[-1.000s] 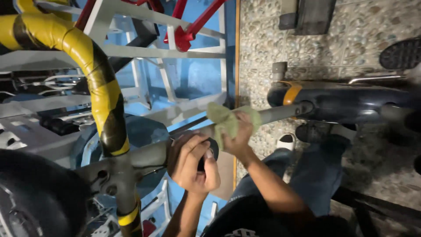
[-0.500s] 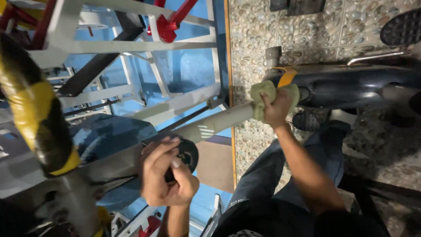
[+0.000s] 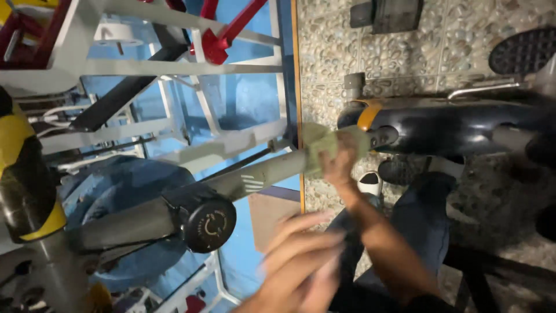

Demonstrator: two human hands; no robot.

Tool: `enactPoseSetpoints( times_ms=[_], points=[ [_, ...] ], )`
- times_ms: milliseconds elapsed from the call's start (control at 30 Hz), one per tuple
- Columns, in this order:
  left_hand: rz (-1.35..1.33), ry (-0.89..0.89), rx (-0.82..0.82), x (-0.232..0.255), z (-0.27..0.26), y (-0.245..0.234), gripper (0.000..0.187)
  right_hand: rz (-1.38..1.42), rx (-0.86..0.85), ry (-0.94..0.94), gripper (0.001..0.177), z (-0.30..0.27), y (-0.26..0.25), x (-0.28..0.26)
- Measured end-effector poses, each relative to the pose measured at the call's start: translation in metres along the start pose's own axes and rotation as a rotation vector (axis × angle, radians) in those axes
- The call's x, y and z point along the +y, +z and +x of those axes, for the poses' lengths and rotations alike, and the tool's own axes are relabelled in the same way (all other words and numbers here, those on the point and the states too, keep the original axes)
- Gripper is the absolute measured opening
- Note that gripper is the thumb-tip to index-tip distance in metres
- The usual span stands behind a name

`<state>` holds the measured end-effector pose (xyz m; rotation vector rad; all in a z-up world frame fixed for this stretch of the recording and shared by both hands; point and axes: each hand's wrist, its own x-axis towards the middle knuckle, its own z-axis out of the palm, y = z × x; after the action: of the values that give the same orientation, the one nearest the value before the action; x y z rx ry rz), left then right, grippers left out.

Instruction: Cleaning various pieces of gym equipment with a cloth.

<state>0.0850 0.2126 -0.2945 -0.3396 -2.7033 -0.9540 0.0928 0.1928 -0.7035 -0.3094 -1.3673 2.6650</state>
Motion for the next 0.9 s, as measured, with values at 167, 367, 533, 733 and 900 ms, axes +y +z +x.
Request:
enactPoseSetpoints(
  times_ms=[167, 367, 533, 733, 900],
  points=[
    [0.287, -0.345, -0.719, -0.069, 0.040, 0.068, 0.039, -1.004, -0.078, 0.016, 0.058, 0.022, -0.065, -0.005],
    [1.094, -0.126, -0.741, -0.216, -0.050, 0.130, 0.013, -1.043, -0.144, 0.135, 0.061, 0.033, -0.072, -0.020],
    [1.319, -0.070, -0.625, -0.180, -0.025, 0.125, 0.035, -1.098, -0.139, -0.055, 0.045, 0.036, -0.058, -0.036],
    [1.275, -0.083, -0.662, -0.172, -0.020, 0.124, 0.045, -1.108, -0.030, 0.024, 0.054, 0.029, -0.006, -0.076],
    [1.189, -0.154, -0.744, -0.169, -0.007, 0.128, 0.030, -1.014, -0.073, 0.203, 0.053, 0.038, 0.017, -0.078]
  ],
)
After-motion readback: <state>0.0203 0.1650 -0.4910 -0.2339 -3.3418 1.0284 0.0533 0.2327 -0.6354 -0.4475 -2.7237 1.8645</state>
